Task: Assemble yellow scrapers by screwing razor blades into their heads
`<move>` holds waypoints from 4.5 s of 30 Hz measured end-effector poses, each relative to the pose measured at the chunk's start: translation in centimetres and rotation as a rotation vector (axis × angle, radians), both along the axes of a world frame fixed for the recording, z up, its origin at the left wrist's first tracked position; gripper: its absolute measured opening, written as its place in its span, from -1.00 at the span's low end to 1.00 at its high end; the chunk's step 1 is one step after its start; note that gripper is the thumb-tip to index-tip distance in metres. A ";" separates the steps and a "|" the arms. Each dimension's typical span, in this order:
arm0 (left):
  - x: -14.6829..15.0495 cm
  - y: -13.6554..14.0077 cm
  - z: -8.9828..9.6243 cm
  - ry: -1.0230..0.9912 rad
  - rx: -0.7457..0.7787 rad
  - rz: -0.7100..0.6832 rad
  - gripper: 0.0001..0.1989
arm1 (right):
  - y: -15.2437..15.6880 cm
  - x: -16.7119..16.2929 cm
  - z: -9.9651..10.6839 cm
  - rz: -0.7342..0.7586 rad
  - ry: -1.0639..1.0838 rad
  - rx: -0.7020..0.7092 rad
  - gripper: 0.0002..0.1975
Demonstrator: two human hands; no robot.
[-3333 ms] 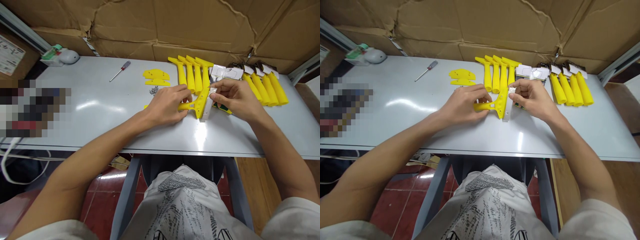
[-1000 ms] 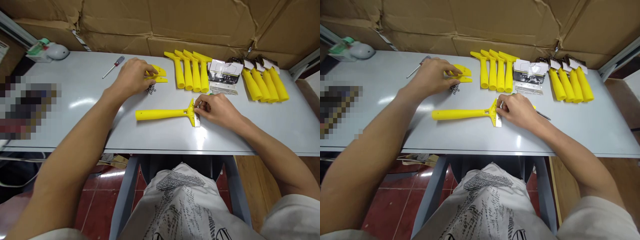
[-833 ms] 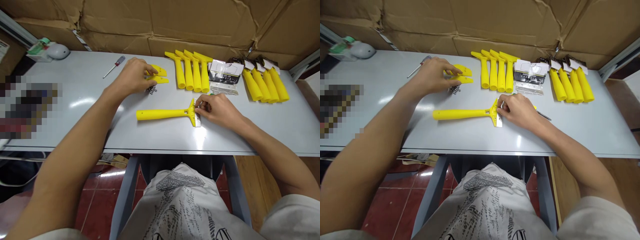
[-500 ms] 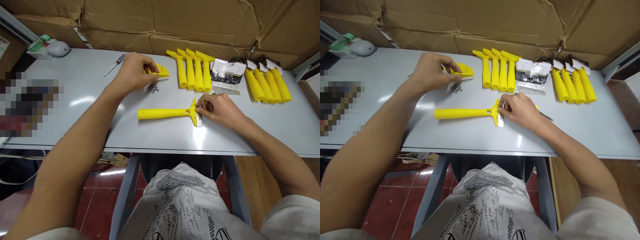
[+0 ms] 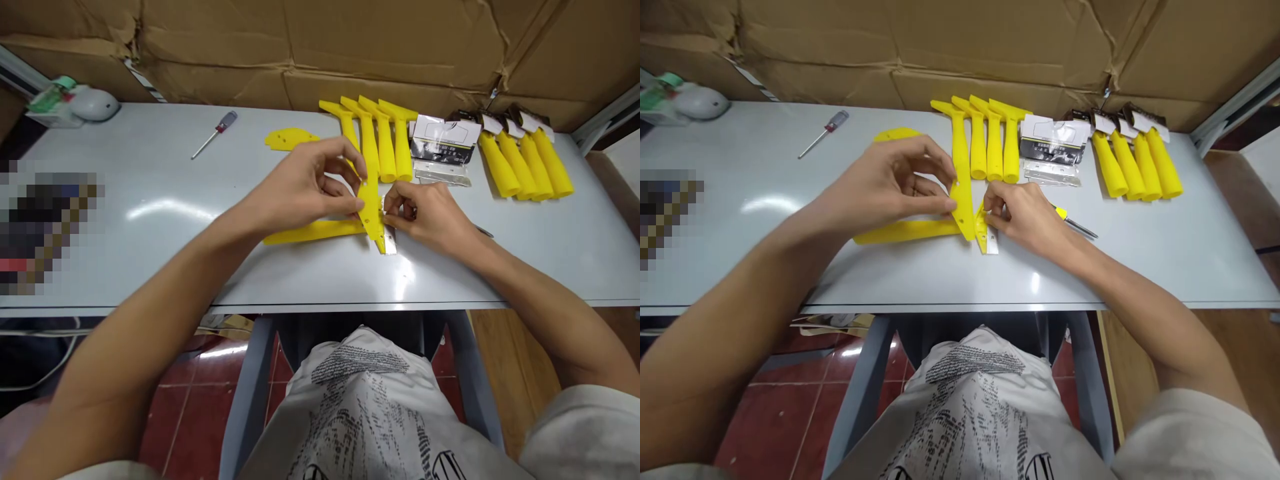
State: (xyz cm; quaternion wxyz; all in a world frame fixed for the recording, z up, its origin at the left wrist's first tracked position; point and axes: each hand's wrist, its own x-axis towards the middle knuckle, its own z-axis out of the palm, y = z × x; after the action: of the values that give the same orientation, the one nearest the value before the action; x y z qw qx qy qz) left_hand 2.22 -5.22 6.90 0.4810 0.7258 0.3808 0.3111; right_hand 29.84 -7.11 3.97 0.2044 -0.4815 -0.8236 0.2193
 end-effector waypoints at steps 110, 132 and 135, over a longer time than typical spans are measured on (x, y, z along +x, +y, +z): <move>1.3 -1.6 -0.6 -0.149 -0.089 -0.044 -0.46 | -0.9 -0.7 -0.1 0.003 0.718 -0.214 -0.32; -4.7 3.1 1.6 -0.191 0.330 0.318 -0.30 | 0.8 -2.3 -1.6 0.231 0.020 0.449 -0.72; -5.7 4.1 1.4 -0.154 0.374 0.312 -0.32 | 2.2 -6.7 -0.7 0.316 -0.356 0.367 -0.54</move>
State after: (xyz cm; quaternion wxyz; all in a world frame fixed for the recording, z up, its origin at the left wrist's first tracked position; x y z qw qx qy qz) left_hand -3.52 -1.09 8.26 0.3123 0.7086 0.3863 0.5011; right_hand 23.13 -4.86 3.31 0.1037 -0.3332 -0.9371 0.0082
